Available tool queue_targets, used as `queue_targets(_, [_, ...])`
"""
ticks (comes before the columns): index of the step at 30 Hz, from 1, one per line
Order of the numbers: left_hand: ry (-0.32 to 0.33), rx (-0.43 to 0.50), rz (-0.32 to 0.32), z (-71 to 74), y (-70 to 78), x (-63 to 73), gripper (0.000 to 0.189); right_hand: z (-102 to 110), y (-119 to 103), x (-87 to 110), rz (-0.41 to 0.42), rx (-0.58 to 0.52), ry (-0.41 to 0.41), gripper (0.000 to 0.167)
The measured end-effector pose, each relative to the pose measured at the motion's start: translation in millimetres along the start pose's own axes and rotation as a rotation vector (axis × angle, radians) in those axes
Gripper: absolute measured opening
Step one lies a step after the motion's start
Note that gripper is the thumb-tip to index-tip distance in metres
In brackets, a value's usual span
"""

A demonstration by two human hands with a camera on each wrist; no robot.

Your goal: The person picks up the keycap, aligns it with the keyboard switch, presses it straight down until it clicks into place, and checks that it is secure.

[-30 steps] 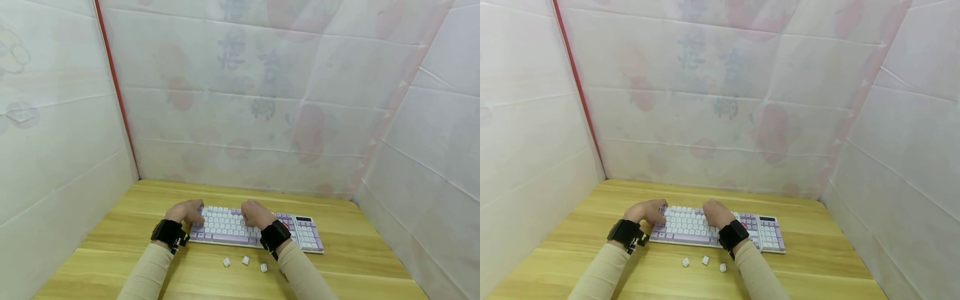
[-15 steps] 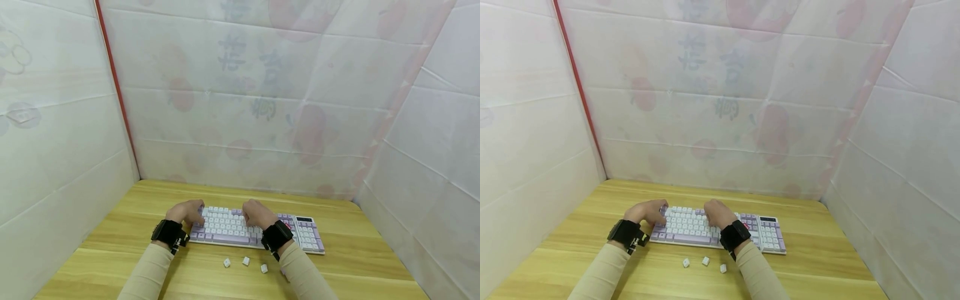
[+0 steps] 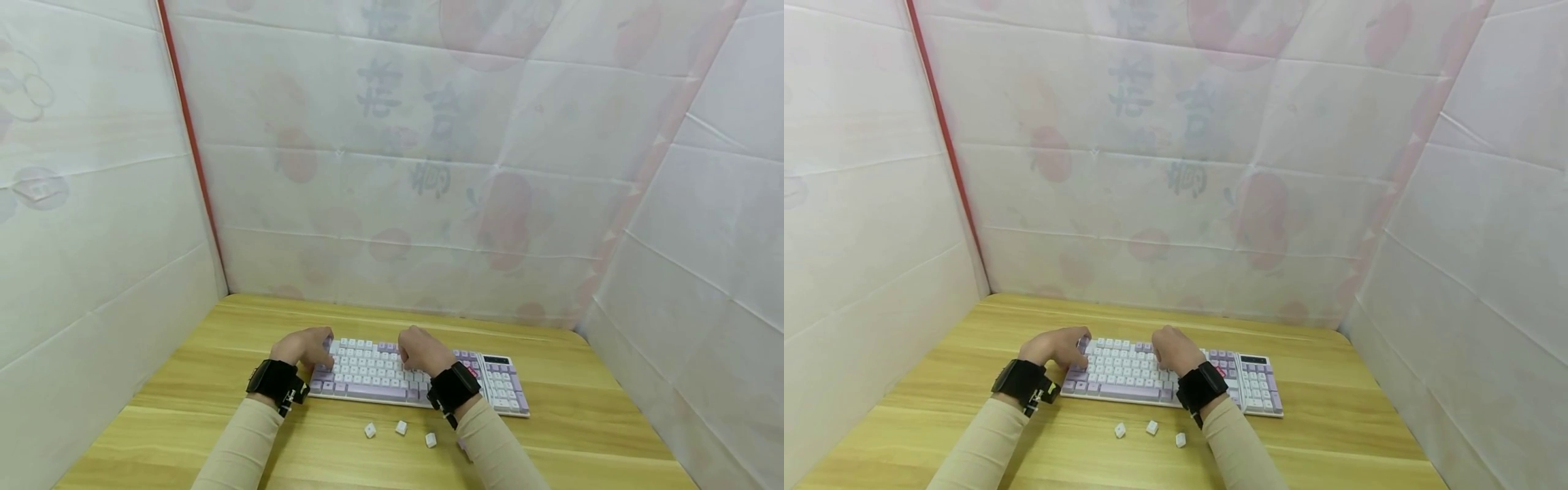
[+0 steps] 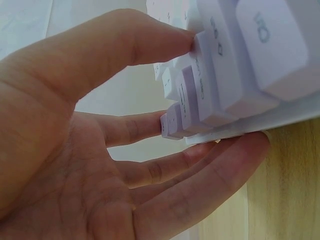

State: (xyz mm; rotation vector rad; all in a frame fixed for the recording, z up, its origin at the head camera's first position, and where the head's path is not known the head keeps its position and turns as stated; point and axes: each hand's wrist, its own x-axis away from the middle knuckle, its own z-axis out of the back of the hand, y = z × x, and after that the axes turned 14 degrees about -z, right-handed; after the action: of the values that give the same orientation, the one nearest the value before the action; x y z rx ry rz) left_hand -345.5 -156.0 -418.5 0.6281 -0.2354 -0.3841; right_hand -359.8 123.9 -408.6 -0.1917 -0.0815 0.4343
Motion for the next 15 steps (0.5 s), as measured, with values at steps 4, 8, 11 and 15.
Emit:
queue_targets(4, [0.002, 0.010, 0.008, -0.4, -1.1, -0.8, 0.051, 0.8, 0.3, 1.3, 0.003, -0.009, 0.003, 0.054])
queue_targets(8, [0.006, 0.024, 0.000, -0.8, -2.2, -1.3, 0.053, 1.1, 1.4, 2.5, 0.005, -0.020, 0.010, 0.058])
queue_targets(11, [0.007, 0.031, 0.000, -1.3, -2.8, -1.1, 0.055, 0.8, 2.2, 3.9, 0.018, -0.034, 0.019, 0.060])
queue_targets(15, [0.002, 0.029, 0.007, -0.7, -2.6, 0.2, 0.056, 1.4, 1.9, 6.7, 0.018, -0.038, 0.026, 0.054])
